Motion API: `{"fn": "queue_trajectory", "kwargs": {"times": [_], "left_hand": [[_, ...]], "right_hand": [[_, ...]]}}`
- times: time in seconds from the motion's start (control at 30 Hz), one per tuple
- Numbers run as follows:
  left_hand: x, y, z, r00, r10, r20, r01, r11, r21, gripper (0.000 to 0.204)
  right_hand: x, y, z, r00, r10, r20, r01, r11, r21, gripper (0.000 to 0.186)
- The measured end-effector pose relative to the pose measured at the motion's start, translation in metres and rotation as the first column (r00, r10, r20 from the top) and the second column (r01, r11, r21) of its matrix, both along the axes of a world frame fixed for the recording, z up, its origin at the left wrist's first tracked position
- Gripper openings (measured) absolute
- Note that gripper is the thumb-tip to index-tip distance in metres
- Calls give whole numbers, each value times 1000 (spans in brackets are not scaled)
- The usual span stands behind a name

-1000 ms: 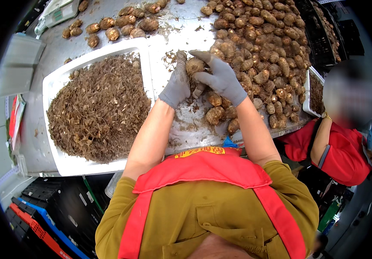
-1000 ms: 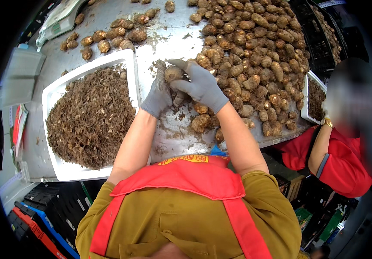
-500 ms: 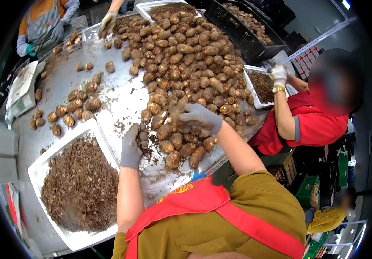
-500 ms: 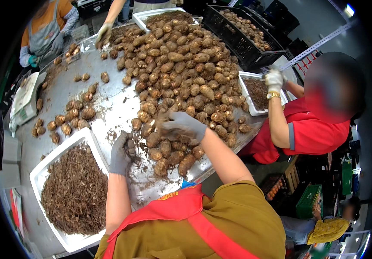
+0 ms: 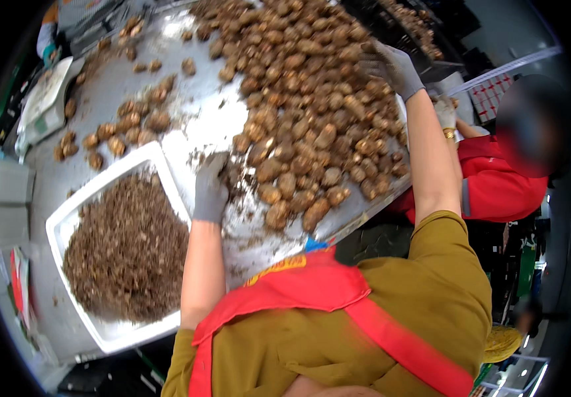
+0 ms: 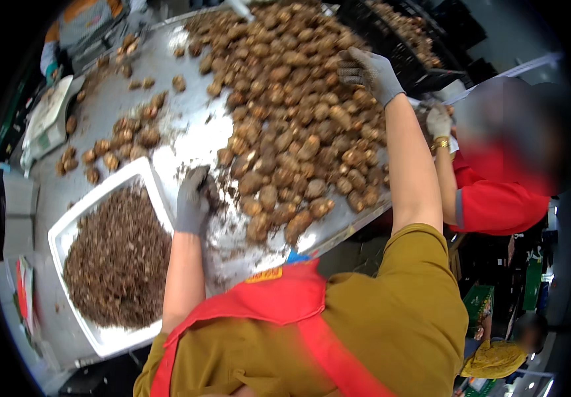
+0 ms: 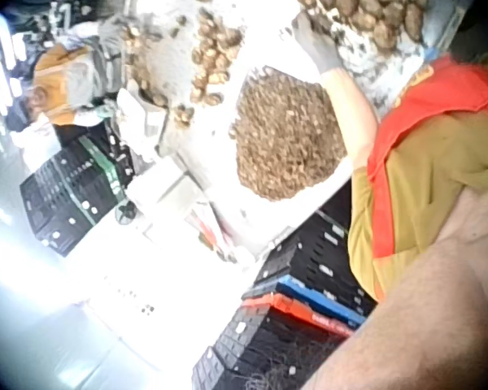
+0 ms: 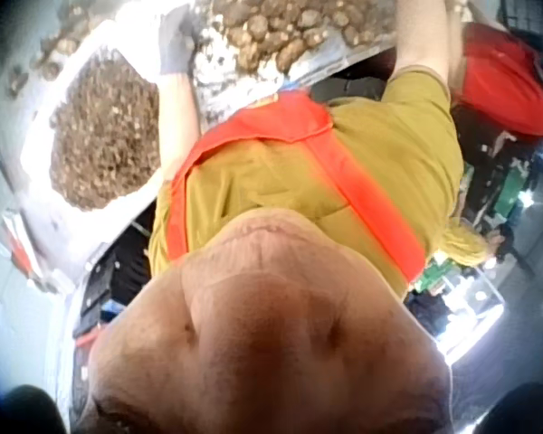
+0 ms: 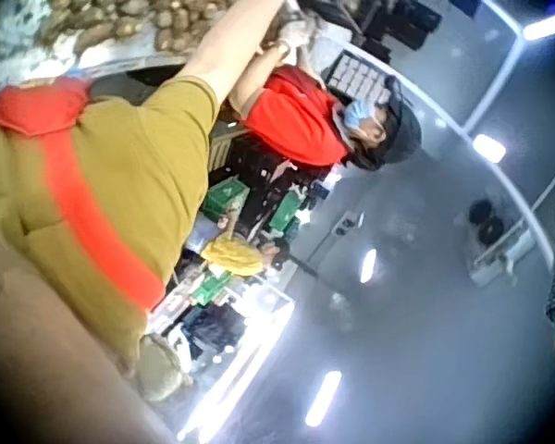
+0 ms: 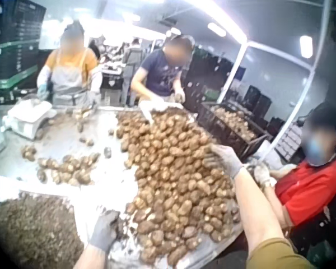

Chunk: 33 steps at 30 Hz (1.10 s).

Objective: The person empties a large sack of taro roots onto a metal table and proceeds to peel them by hand. They remove the outer skin and fibrous roots, placing the cleaned taro on the table and the waste into a white tray.

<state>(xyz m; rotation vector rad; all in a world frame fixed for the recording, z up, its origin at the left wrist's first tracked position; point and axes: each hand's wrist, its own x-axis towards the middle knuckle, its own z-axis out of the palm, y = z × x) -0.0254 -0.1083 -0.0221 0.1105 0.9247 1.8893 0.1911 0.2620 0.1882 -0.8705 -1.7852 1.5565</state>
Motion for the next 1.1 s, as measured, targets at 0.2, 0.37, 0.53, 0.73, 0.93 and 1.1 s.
{"fn": "queue_trajectory", "kwargs": {"times": [0.2, 0.37, 0.53, 0.73, 0.93, 1.1], "left_hand": [[8, -6, 21, 997, -67, 38, 66, 997, 33, 30], [7, -3, 27, 998, -61, 34, 61, 998, 19, 26], [5, -4, 17, 990, -69, 126, 67, 997, 24, 21], [8, 1, 27, 991, -47, -122, 37, 996, -82, 28], [18, 3, 47, 885, 49, -463, -80, 996, -47, 50], [9, -6, 41, 918, -52, -393, 75, 996, 45, 49]], "right_hand": [[-17, -75, -94, 896, -82, 435, 48, 995, 90, 33], [-47, -121, -118, 825, 42, 564, -238, 930, 279, 40], [-110, -153, -129, 571, -97, 815, -482, 764, 429, 56], [-105, -152, -143, 786, 107, 608, -376, 865, 333, 63], [-93, -213, -118, 900, 423, 102, -403, 899, -170, 35], [-105, -224, -146, 952, 199, 231, -182, 979, -91, 36]]}}
